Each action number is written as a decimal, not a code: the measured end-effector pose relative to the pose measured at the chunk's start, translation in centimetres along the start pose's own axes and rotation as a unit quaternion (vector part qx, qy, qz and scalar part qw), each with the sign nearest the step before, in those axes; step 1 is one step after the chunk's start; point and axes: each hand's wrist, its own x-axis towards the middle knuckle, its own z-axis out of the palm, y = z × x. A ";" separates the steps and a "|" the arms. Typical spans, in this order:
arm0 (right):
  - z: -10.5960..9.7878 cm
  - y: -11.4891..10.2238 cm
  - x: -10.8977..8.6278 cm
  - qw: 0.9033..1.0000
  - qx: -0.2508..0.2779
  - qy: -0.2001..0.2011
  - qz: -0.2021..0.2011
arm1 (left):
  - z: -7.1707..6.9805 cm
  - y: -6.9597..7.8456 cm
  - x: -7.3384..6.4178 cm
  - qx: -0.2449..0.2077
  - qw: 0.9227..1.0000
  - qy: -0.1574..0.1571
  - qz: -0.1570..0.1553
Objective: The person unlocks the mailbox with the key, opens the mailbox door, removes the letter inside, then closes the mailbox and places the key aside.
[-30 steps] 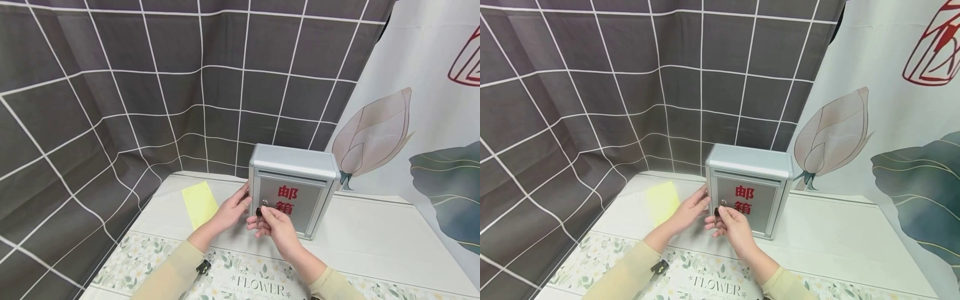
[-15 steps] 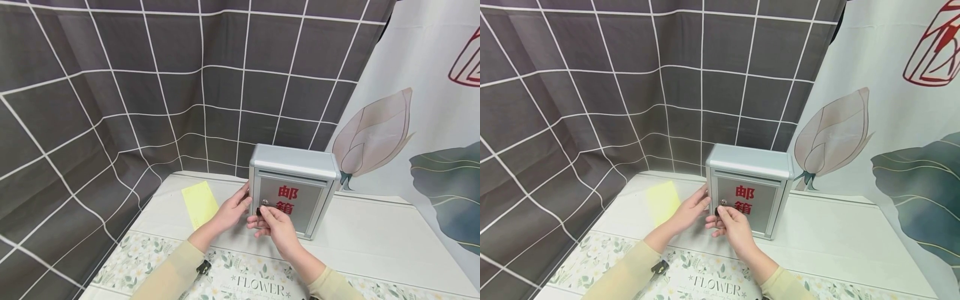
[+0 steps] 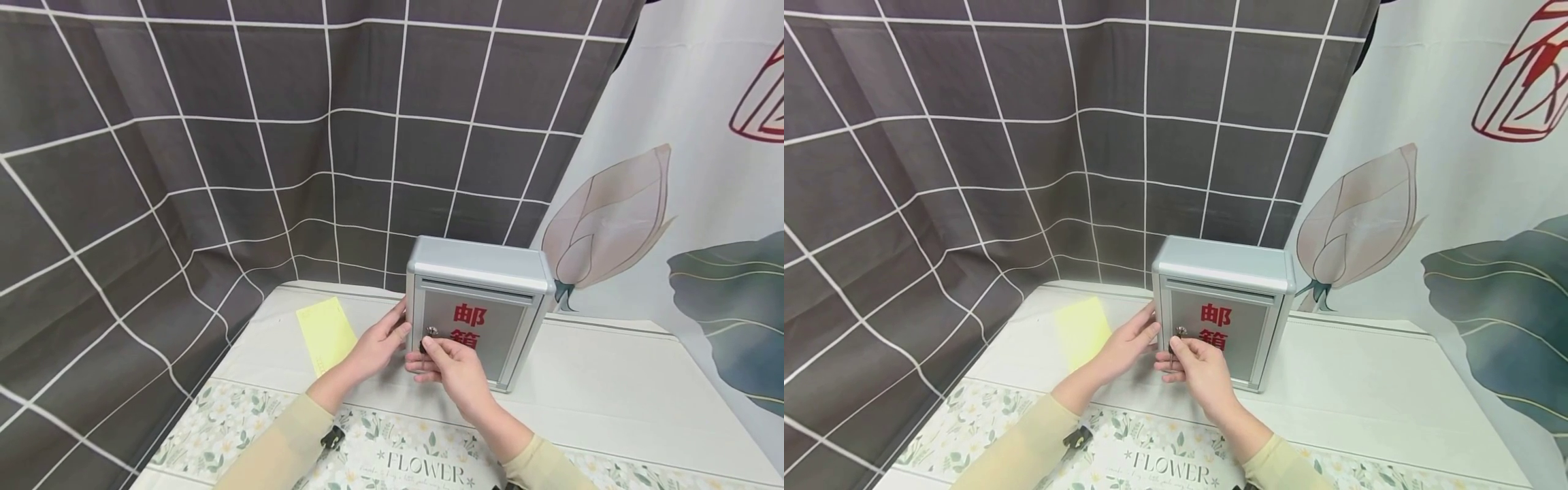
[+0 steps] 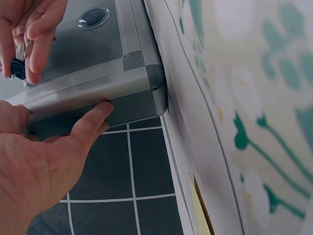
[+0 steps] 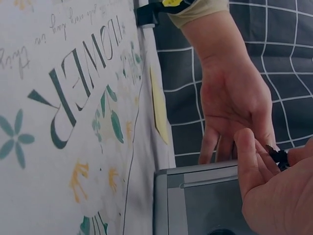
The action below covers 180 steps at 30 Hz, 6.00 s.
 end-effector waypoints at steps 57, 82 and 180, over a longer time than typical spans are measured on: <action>-0.2 -2.9 0.6 0.824 -0.515 0.088 -0.220 | 0.1 0.5 -0.2 -0.021 1.000 -0.001 -0.009; -0.1 -3.1 0.4 0.815 -0.528 0.084 -0.224 | 0.3 0.4 -0.1 -0.019 1.000 0.009 -0.009; -5.6 0.4 -7.5 0.939 -0.288 -0.183 0.035 | 0.3 0.2 0.0 -0.010 1.000 0.013 -0.005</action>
